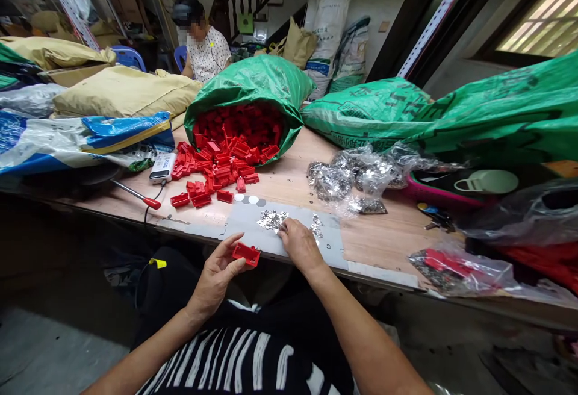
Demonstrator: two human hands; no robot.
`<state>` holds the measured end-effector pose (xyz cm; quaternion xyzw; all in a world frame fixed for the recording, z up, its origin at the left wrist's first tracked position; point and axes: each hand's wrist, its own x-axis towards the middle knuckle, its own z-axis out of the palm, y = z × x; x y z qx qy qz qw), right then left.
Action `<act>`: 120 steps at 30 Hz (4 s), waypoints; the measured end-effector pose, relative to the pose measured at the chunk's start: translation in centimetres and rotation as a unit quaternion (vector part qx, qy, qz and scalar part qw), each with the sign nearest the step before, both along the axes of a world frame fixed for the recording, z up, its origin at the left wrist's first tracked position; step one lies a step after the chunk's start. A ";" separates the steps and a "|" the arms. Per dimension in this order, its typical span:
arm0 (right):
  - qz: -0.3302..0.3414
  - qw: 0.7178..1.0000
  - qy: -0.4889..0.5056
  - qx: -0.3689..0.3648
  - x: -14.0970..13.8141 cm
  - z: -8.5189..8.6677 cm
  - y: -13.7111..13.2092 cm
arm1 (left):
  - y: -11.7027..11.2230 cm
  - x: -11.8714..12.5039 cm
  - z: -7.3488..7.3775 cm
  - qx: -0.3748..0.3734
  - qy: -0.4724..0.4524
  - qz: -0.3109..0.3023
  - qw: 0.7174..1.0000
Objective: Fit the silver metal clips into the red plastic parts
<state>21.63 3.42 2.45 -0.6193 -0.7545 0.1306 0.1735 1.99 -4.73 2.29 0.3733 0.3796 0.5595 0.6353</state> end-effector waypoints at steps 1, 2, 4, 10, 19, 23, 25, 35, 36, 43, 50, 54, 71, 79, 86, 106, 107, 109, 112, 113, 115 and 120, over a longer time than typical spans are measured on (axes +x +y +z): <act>-0.001 1.000 0.000 0.000 0.0 -0.1 0.1 | 0.1 0.0 -0.1 0.001 -0.006 0.005 1.000; -0.001 1.000 0.000 0.001 0.0 -0.1 0.1 | 0.3 -0.1 -0.2 0.004 -0.010 0.010 1.000; -0.003 1.000 0.009 0.007 0.1 0.1 0.0 | 0.6 -0.2 -0.4 0.012 -0.012 0.015 1.000; 0.059 0.983 0.171 -0.017 -0.2 2.5 -2.2 | 1.2 -0.3 -0.6 0.009 -0.020 0.015 1.000; 0.218 0.947 0.231 0.049 -2.4 3.6 -5.2 | 1.2 0.1 0.5 -0.015 -0.047 -0.011 0.999; 0.275 0.935 0.212 0.064 -2.1 3.4 -5.0 | 1.2 -0.1 0.5 -0.008 -0.034 -0.018 0.999; 0.292 0.932 0.208 0.060 -2.0 3.5 -5.0 | 1.2 -0.1 0.5 -0.002 -0.024 -0.023 0.999; 0.176 0.901 0.361 -0.166 -1.6 2.2 -4.9 | 1.1 -0.2 0.1 0.026 0.004 -0.046 0.999; 0.168 0.892 0.379 -0.182 -1.5 2.0 -4.9 | 1.1 -0.2 0.1 0.030 0.009 -0.045 0.999; 0.157 0.833 0.471 -0.246 -1.6 1.5 -4.7 | 0.5 -0.2 0.8 0.114 0.123 -0.048 0.985; 0.142 0.842 0.458 -0.246 -1.8 0.7 -4.2 | 0.6 0.3 -0.5 0.165 0.142 -0.049 0.975; 0.131 0.911 0.361 -0.152 -1.9 1.0 -3.6 | 1.6 -0.3 -0.9 0.156 0.155 -0.028 0.975; 0.161 0.979 0.124 -0.013 -2.4 0.3 -2.6 | 5.5 -2.3 -2.1 0.228 0.382 -0.012 0.896; 0.172 0.979 0.111 -0.006 -2.5 -0.2 -2.4 | 5.8 -2.5 -2.1 0.205 0.356 -0.025 0.911; 0.153 0.985 0.084 -0.001 -3.0 0.1 -2.8 | 5.9 -2.6 -2.4 0.206 0.358 -0.019 0.910; 0.130 0.975 0.177 -0.018 -2.6 0.3 -4.5 | 3.9 -2.2 -1.4 0.148 0.261 0.027 0.953; 0.128 0.972 0.191 -0.040 -2.3 0.4 -4.6 | 3.6 -2.1 -1.1 0.128 0.226 0.027 0.965; 0.134 0.963 0.217 -0.081 -2.0 0.8 -5.1 | 3.0 -1.8 -0.4 0.068 0.125 0.017 0.990; 0.171 0.944 0.262 -0.104 -2.2 1.8 -5.7 | 2.2 -1.3 0.6 -0.040 -0.074 -0.027 0.996; 0.180 0.940 0.270 -0.106 -2.3 2.1 -5.9 | 2.0 -1.1 0.8 -0.070 -0.133 -0.042 0.988; 0.189 0.935 0.276 -0.115 -2.7 2.8 -6.2 | 1.7 -0.9 1.1 -0.115 -0.209 -0.064 0.969; 0.196 0.939 0.262 -0.109 -3.0 3.3 -6.4 | 1.0 -0.5 1.3 -0.172 -0.277 -0.065 0.943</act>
